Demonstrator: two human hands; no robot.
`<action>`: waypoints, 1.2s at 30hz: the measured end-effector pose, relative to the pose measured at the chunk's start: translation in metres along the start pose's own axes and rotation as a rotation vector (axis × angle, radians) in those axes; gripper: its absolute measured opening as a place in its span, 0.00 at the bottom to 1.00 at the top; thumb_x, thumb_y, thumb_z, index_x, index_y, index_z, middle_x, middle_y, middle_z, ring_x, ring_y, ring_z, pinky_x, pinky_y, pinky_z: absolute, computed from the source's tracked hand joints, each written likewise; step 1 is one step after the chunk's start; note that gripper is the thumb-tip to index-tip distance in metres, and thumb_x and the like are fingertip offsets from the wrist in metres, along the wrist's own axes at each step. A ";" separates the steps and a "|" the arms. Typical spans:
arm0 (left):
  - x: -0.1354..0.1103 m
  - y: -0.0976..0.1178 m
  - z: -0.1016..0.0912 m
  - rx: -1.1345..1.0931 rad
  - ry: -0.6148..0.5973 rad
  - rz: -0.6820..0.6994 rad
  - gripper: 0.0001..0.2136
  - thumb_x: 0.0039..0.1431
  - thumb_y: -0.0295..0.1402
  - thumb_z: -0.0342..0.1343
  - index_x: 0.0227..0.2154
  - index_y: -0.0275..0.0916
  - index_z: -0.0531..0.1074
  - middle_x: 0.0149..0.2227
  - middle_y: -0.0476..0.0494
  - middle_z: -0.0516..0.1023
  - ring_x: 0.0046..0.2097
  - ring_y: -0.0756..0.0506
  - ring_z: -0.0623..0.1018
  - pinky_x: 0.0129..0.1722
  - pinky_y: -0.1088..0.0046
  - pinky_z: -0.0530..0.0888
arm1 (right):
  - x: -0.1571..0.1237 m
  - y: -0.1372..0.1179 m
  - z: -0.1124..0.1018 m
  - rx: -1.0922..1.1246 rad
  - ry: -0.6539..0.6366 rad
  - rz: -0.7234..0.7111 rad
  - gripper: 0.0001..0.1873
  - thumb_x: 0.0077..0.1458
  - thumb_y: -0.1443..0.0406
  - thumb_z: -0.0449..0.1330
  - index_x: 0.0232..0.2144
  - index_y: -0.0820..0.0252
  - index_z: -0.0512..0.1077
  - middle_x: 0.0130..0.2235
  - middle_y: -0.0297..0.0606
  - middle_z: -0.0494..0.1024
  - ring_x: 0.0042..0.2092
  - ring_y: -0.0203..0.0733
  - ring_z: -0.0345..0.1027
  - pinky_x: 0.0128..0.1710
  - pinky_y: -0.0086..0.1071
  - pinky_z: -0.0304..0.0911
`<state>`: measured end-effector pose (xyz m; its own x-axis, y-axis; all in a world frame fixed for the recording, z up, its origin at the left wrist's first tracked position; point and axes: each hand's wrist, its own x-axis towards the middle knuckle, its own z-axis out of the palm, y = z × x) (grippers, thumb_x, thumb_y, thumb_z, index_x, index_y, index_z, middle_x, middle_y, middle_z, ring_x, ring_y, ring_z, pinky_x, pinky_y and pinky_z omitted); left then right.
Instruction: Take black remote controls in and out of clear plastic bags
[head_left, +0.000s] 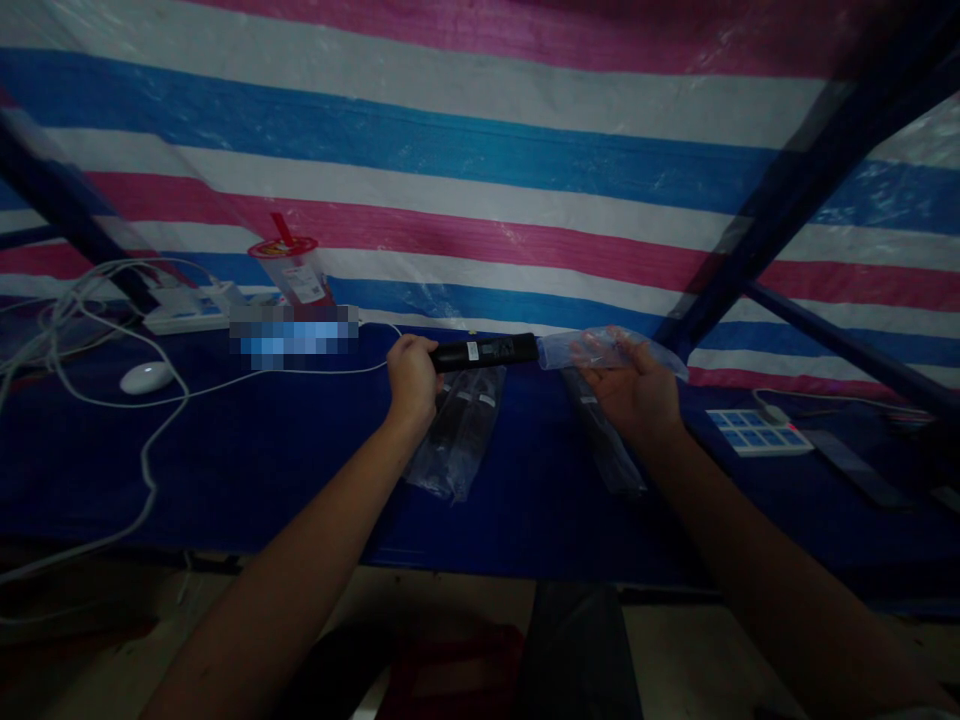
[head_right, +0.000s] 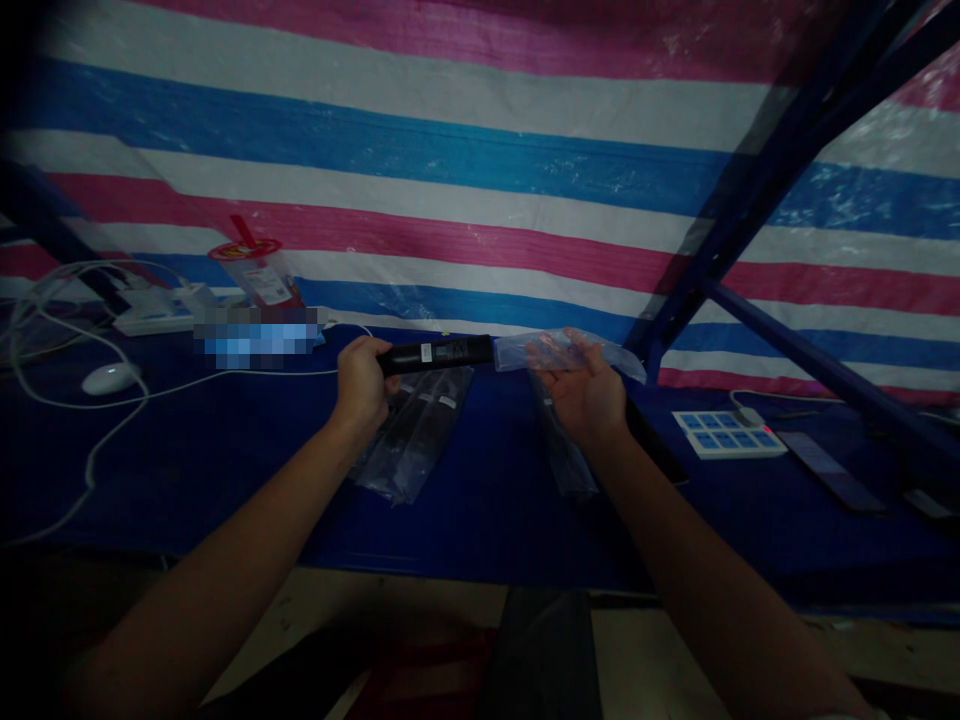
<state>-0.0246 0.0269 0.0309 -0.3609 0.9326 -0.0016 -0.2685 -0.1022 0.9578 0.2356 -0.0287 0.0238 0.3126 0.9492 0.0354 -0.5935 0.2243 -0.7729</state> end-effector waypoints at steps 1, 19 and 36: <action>-0.001 -0.002 0.001 0.009 -0.015 -0.003 0.06 0.47 0.30 0.54 0.22 0.41 0.61 0.20 0.54 0.56 0.17 0.53 0.59 0.15 0.77 0.51 | 0.000 0.001 0.000 -0.002 -0.001 0.001 0.09 0.67 0.59 0.55 0.41 0.52 0.74 0.47 0.40 0.83 0.53 0.49 0.79 0.58 0.51 0.73; -0.001 -0.004 0.001 0.053 -0.047 -0.075 0.06 0.46 0.30 0.53 0.22 0.42 0.61 0.17 0.55 0.55 0.14 0.53 0.56 0.14 0.76 0.49 | 0.002 0.008 -0.002 -0.009 -0.016 0.040 0.08 0.65 0.58 0.57 0.40 0.52 0.74 0.48 0.41 0.83 0.53 0.48 0.79 0.57 0.48 0.75; -0.009 -0.005 0.004 -0.114 -0.357 -0.184 0.08 0.49 0.30 0.61 0.28 0.37 0.67 0.20 0.51 0.66 0.16 0.53 0.65 0.14 0.79 0.56 | -0.011 0.009 0.006 -0.082 -0.124 0.022 0.10 0.57 0.64 0.65 0.43 0.54 0.74 0.47 0.41 0.82 0.52 0.48 0.78 0.55 0.48 0.76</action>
<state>-0.0164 0.0202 0.0274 0.0289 0.9983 -0.0512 -0.4045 0.0585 0.9127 0.2221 -0.0356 0.0207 0.2033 0.9748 0.0921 -0.5353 0.1894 -0.8231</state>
